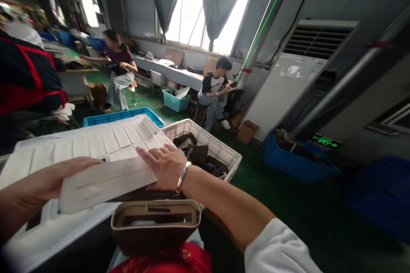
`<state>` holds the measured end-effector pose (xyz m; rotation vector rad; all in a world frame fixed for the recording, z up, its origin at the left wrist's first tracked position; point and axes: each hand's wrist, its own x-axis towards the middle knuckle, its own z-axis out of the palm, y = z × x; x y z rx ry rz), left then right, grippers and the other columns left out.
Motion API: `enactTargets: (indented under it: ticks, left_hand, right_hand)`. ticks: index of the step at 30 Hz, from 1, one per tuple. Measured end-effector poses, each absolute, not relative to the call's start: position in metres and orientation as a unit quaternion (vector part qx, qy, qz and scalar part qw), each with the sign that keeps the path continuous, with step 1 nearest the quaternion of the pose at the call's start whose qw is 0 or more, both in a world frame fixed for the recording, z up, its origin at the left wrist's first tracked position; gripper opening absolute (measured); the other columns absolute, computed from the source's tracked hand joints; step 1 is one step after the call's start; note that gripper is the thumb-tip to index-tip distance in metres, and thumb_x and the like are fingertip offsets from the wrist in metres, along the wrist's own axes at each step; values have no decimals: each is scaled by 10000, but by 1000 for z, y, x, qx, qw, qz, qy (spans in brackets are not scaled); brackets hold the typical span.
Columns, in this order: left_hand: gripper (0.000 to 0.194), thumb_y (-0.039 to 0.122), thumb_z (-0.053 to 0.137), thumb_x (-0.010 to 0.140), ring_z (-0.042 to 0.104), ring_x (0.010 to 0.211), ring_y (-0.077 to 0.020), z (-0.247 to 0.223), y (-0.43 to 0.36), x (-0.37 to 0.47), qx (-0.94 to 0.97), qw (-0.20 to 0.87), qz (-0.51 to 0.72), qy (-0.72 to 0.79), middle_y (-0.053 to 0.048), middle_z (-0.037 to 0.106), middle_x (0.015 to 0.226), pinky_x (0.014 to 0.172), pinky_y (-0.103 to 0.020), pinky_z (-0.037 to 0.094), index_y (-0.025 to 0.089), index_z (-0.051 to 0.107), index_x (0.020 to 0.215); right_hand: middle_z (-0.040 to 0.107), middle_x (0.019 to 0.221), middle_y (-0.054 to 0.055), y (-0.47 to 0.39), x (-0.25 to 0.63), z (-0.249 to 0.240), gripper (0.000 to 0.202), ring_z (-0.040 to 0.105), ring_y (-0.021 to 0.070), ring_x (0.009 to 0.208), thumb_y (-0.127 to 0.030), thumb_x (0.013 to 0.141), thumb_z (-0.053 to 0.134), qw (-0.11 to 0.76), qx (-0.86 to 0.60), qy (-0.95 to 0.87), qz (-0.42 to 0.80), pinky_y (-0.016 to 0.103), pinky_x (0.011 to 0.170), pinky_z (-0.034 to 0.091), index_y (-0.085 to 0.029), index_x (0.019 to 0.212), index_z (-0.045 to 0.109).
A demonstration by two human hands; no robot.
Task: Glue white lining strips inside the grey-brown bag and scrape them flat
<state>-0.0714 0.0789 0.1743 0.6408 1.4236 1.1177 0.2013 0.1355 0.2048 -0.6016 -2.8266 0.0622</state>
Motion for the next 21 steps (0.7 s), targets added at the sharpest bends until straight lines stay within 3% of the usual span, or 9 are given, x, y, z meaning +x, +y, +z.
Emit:
enactTargets:
  ticks: [2,4,8,11,13,15,21]
  left_hand:
    - [848,811,383,640,604,923,-378,179,72,-67,386,628,432,519,-137,676,919,651,-473,507,91,651,999]
    - [970,885,351,561,514,1091,-401,177,66,-65,519,597,416,450,-119,623,1129,743,-459,495,145,591,1142]
    - [741,566,673,646,426,1229,-317,151,55,-47,681,400,368,491,-47,469,1363,896,-365,455,302,435,1297]
    - [577,454,670,706,555,1083,-248,124,49,-20,685,348,359,530,-55,604,1178,916,-360,443,245,481,1210]
    - [405,476,628,735,626,870,-210,112,44,-4,668,312,363,570,-28,676,922,812,-324,478,201,562,1025]
    - [352,501,597,743,624,721,-184,106,41,6,655,264,361,609,-6,672,779,700,-289,479,190,583,907]
    - [333,511,579,747,584,638,-151,116,37,7,674,148,349,634,-2,660,801,565,-239,433,207,596,881]
  right_hand:
    - [524,1186,190,135,210,199,953,501,328,1079,-452,666,710,88,-249,-962,70,463,958,368,-85,1410,240]
    - [504,1208,209,131,228,190,841,505,314,1086,-397,736,646,87,-304,-942,112,429,937,400,-53,1395,252]
    - [446,1314,169,123,261,164,720,465,274,1173,-373,793,573,139,-366,-895,212,411,993,373,-109,1385,260]
    - [430,1332,169,115,272,143,726,439,269,1203,-374,781,578,164,-369,-885,233,408,1022,352,-96,1375,266]
    - [409,1341,192,109,275,130,734,409,278,1223,-371,773,579,182,-363,-889,211,406,1039,336,-58,1362,276]
    - [422,1316,201,106,278,120,723,413,281,1203,-367,777,566,205,-362,-892,178,412,1036,340,-39,1354,280]
    - [477,1203,190,107,279,109,718,459,284,1094,-381,780,548,224,-371,-892,128,422,984,392,-34,1352,284]
